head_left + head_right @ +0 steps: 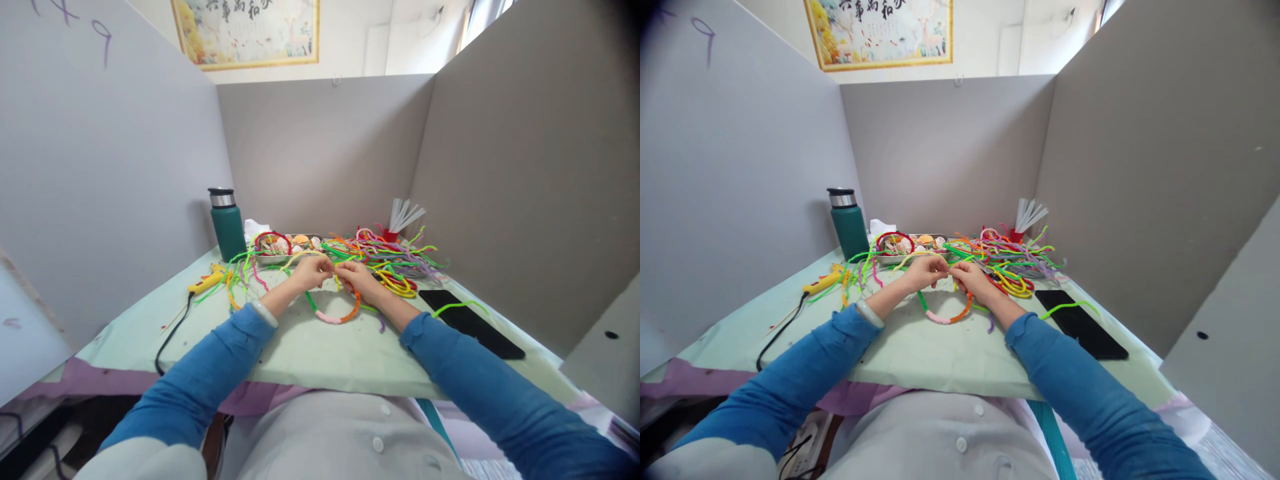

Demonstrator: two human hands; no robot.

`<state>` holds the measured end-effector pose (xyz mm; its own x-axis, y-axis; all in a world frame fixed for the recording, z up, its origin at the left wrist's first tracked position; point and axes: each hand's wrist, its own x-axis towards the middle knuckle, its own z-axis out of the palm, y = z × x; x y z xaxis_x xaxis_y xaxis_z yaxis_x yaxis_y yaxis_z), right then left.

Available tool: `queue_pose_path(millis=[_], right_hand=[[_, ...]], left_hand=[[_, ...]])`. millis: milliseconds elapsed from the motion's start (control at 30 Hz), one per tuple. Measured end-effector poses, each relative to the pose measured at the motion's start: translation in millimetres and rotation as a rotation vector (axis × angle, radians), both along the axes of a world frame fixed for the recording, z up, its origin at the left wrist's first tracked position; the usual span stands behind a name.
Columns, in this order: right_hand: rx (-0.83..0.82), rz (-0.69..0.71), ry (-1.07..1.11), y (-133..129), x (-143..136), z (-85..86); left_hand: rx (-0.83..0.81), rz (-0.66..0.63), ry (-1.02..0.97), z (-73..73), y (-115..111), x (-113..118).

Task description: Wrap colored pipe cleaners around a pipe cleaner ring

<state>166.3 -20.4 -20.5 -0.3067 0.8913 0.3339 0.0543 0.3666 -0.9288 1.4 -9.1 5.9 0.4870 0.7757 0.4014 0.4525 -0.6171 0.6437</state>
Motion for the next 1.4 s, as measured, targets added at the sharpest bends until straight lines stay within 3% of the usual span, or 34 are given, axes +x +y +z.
queue_pose_path(millis=[200, 533, 933, 1200, 1400], right_hand=[[-0.015, -0.022, 0.038, 1.7, -1.0, 2.0], [-0.055, 0.007, 0.101, -0.9, -0.9, 4.9], [-0.167, 0.027, 0.195, -9.6, -3.4, 15.2], [-0.175, 0.008, 0.211, -8.4, -4.0, 13.2], [-0.139, 0.000, 0.197, -5.1, -3.8, 8.6]], left_hand=[[0.308, 0.122, 0.120, 5.4, -10.1, 0.8], [0.498, 0.172, 0.231, 6.5, -16.4, -0.2], [0.548, 0.169, 0.329, 8.7, -20.7, 0.9], [0.653, 0.274, 0.574, 4.3, -18.7, 2.6], [0.605, 0.289, 0.536, -2.3, -13.1, 3.9]])
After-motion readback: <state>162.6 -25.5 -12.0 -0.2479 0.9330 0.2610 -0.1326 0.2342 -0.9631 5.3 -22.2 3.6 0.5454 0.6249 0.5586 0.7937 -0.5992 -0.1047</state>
